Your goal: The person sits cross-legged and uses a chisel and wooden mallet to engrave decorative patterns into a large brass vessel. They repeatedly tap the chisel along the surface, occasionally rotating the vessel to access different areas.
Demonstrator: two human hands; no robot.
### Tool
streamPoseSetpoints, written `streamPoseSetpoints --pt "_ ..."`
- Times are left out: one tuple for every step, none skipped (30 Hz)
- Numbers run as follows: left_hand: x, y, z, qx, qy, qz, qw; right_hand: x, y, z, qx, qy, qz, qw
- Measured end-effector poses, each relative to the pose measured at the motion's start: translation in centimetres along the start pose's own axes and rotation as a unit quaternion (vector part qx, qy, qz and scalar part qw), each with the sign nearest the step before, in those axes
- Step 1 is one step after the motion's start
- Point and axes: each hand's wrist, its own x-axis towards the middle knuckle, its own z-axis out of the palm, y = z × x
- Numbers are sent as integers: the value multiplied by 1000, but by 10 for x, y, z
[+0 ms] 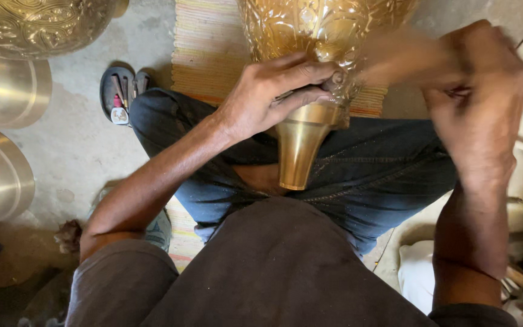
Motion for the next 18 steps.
streamPoseSetpoints --pt "0 0 0 -7 -11 -8 1000 -1 0 1 112 -16 77 991" --pt "0 0 0 -15 -23 -17 999 -2 0 0 92 -18 76 993" --pt "-1 0 0 -5 -15 -5 1000 -5 1 1 73 -20 75 994" --pt "-1 -1 0 10 -5 10 1000 -7 3 1 -77 -5 -10 997" --pt "-2 0 0 28 3 26 999 -8 6 2 -84 5 -23 996" --pt "-3 0 1 18 -4 14 1000 -10 10 3 -90 16 -36 995" --pt "-4 0 2 7 -11 1 1000 -10 13 7 44 18 24 999" --pt "-5 0 3 -5 -18 -13 1000 -11 17 9 60 18 25 998" --pt "-6 -1 2 -1 -11 -8 1000 -12 19 13 77 18 26 997" --pt "-6 -3 2 3 -5 0 1000 -12 22 15 -24 17 -32 999" --pt "-5 -5 1 9 3 9 1000 -12 24 19 -22 18 -46 999" --pt "-5 -7 0 1 8 5 1000 -11 24 21 -21 18 -60 998" --pt "-5 -7 1 -7 10 2 1000 -13 23 23 83 19 -26 996" --pt "-4 -8 2 -17 13 0 1000 -12 22 22 125 22 -13 992" --pt "-4 -8 3 -22 10 -8 1000 -13 19 22 167 27 0 986" --pt "-4 -8 3 -25 8 -15 1000 -12 18 19 152 36 -11 988" --pt "-5 -8 4 -28 5 -21 999 -11 16 16 121 38 -24 992" --pt "-6 -7 4 -19 5 -21 1000 -9 15 12 91 40 -37 994"
